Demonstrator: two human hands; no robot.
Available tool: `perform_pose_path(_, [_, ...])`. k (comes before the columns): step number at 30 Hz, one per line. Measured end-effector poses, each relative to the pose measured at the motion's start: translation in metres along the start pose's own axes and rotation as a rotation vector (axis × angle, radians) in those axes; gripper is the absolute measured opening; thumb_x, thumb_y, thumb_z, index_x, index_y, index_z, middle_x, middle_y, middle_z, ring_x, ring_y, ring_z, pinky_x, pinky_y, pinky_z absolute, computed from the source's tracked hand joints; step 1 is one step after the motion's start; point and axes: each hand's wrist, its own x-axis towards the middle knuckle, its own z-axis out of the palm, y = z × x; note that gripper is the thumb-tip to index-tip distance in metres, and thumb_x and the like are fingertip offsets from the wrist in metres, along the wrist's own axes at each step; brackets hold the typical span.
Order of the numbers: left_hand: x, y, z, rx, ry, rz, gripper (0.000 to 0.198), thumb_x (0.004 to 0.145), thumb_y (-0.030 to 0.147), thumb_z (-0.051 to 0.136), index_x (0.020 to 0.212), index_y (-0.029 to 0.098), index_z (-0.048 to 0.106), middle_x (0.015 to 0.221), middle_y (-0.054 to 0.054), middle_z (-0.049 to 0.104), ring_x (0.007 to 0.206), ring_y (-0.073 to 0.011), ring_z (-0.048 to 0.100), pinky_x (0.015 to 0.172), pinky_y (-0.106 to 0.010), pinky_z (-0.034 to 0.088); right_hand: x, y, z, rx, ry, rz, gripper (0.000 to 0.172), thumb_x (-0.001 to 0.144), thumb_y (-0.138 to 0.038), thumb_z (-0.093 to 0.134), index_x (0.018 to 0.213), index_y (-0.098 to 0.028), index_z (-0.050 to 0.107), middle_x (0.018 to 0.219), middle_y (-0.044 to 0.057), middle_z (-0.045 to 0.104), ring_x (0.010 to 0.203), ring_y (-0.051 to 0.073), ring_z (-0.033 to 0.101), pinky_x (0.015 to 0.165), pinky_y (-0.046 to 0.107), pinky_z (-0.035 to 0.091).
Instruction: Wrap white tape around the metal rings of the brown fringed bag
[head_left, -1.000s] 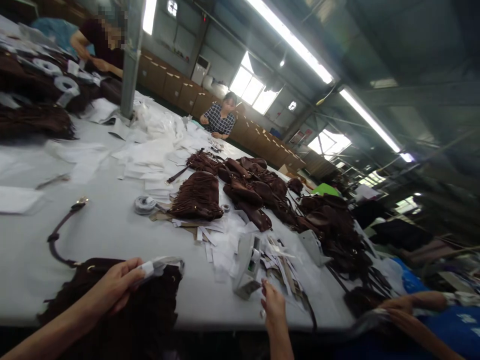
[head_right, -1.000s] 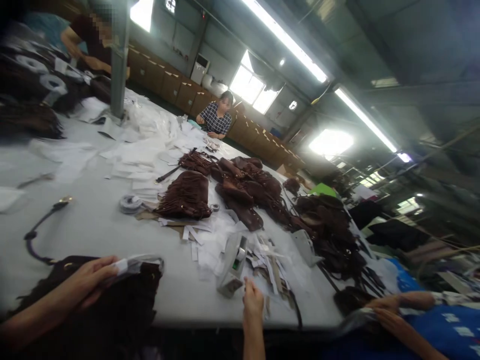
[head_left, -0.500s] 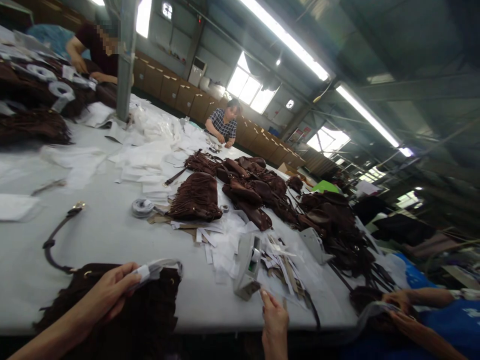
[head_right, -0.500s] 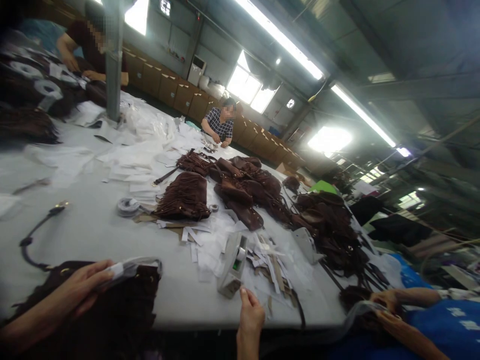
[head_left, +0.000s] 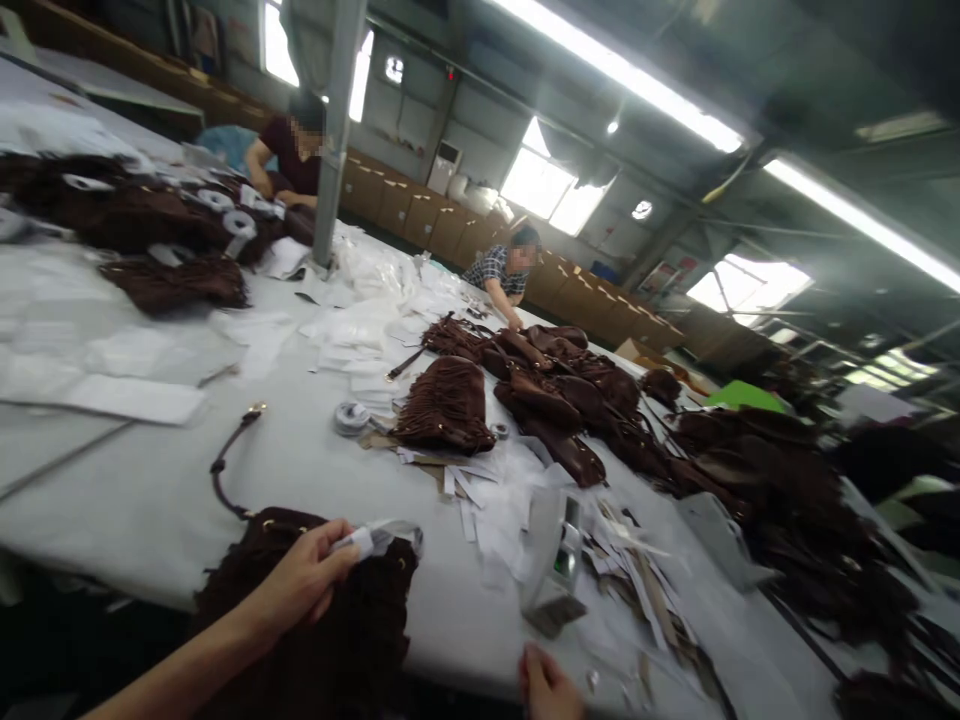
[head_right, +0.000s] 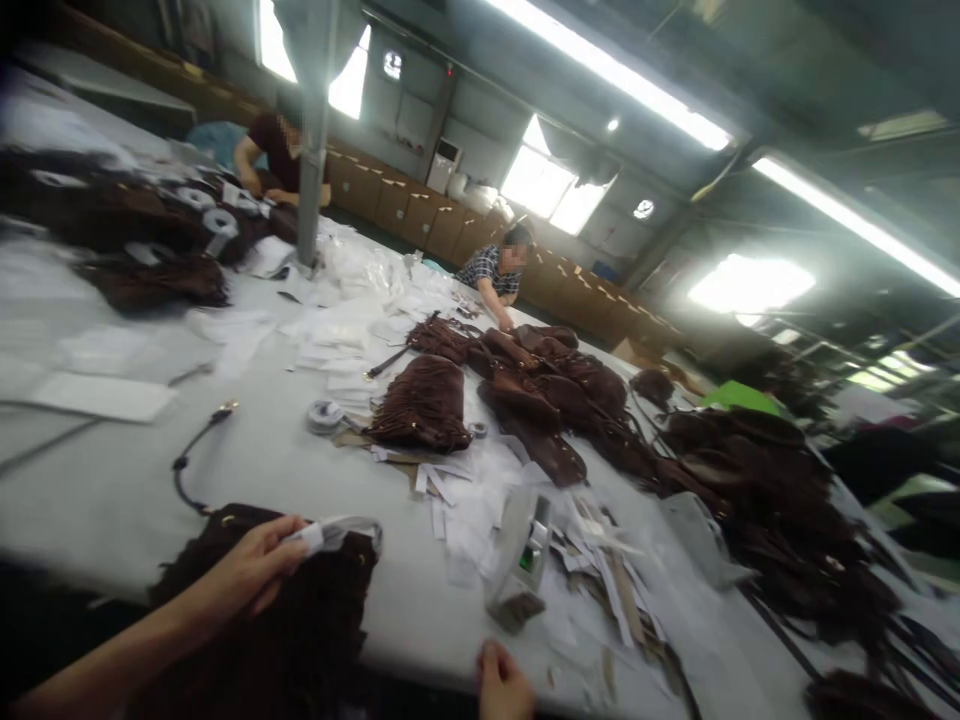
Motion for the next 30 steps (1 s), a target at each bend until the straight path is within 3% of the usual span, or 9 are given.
perform_pose_path(3, [-0.001, 0.003, 0.007, 0.076, 0.015, 0.054, 0.029, 0.083, 0.048, 0.050, 0.083, 0.019, 0.045, 0.055, 0.011, 0.036, 0.029, -0.0031, 0.030, 0.030, -0.016, 0.021, -0.042, -0.024, 0.036, 0.112, -0.190, 0.015, 0.060, 0.052, -0.071, 0.068, 0.068, -0.014, 0.069, 0.050, 0.002, 0.060, 0.044, 0.014, 0.050, 0.043, 0.025, 0.041])
perform_pose_path(6, [-0.006, 0.006, 0.012, 0.173, 0.042, 0.119, 0.023, 0.085, 0.041, 0.049, 0.085, 0.018, 0.046, 0.056, 0.010, 0.036, 0.036, -0.0056, 0.034, 0.034, -0.017, 0.027, -0.083, -0.065, 0.069, 0.245, -0.497, -0.056, 0.051, 0.063, -0.065, 0.066, 0.072, -0.014, 0.068, 0.051, -0.001, 0.055, 0.047, 0.011, 0.045, 0.045, 0.023, 0.038])
perform_pose_path(9, [-0.014, 0.012, 0.013, 0.296, 0.082, 0.213, 0.017, 0.085, 0.034, 0.049, 0.085, 0.017, 0.052, 0.061, 0.006, 0.043, 0.047, -0.0079, 0.040, 0.044, -0.018, 0.032, -0.104, -0.103, 0.091, 0.294, -0.729, -0.071, 0.044, 0.071, -0.058, 0.064, 0.073, -0.014, 0.066, 0.051, -0.003, 0.049, 0.047, 0.008, 0.040, 0.045, 0.020, 0.033])
perform_pose_path(11, [-0.018, 0.015, 0.011, 0.358, 0.097, 0.265, 0.015, 0.085, 0.030, 0.049, 0.083, 0.016, 0.055, 0.064, 0.004, 0.048, 0.056, -0.0100, 0.044, 0.053, -0.020, 0.035, -0.108, -0.118, 0.099, 0.292, -0.804, -0.063, 0.042, 0.073, -0.055, 0.064, 0.074, -0.014, 0.065, 0.053, -0.003, 0.049, 0.048, 0.007, 0.038, 0.045, 0.019, 0.031])
perform_pose_path(15, [-0.022, 0.019, 0.008, 0.405, 0.087, 0.294, 0.015, 0.085, 0.029, 0.050, 0.084, 0.016, 0.058, 0.069, 0.001, 0.056, 0.063, -0.0135, 0.050, 0.061, -0.022, 0.038, -0.109, -0.125, 0.109, 0.242, -0.841, -0.098, 0.038, 0.074, -0.050, 0.065, 0.073, -0.013, 0.066, 0.056, -0.003, 0.050, 0.051, 0.008, 0.039, 0.046, 0.019, 0.032])
perform_pose_path(24, [-0.024, 0.017, 0.008, 0.437, 0.075, 0.316, 0.013, 0.085, 0.027, 0.049, 0.087, 0.018, 0.059, 0.075, -0.002, 0.063, 0.066, -0.0162, 0.055, 0.062, -0.023, 0.038, -0.110, -0.108, 0.125, 0.169, -0.782, -0.043, 0.043, 0.074, -0.053, 0.064, 0.059, -0.013, 0.060, 0.049, -0.004, 0.045, 0.047, 0.007, 0.035, 0.044, 0.020, 0.028])
perform_pose_path(30, [-0.021, 0.018, 0.006, 0.282, -0.010, 0.198, 0.019, 0.086, 0.035, 0.048, 0.084, 0.017, 0.055, 0.063, 0.003, 0.052, 0.051, -0.0115, 0.048, 0.047, -0.020, 0.036, -0.111, -0.107, 0.124, 0.212, -0.788, 0.011, 0.044, 0.071, -0.055, 0.067, 0.062, -0.012, 0.063, 0.052, -0.002, 0.052, 0.048, 0.008, 0.041, 0.046, 0.020, 0.032])
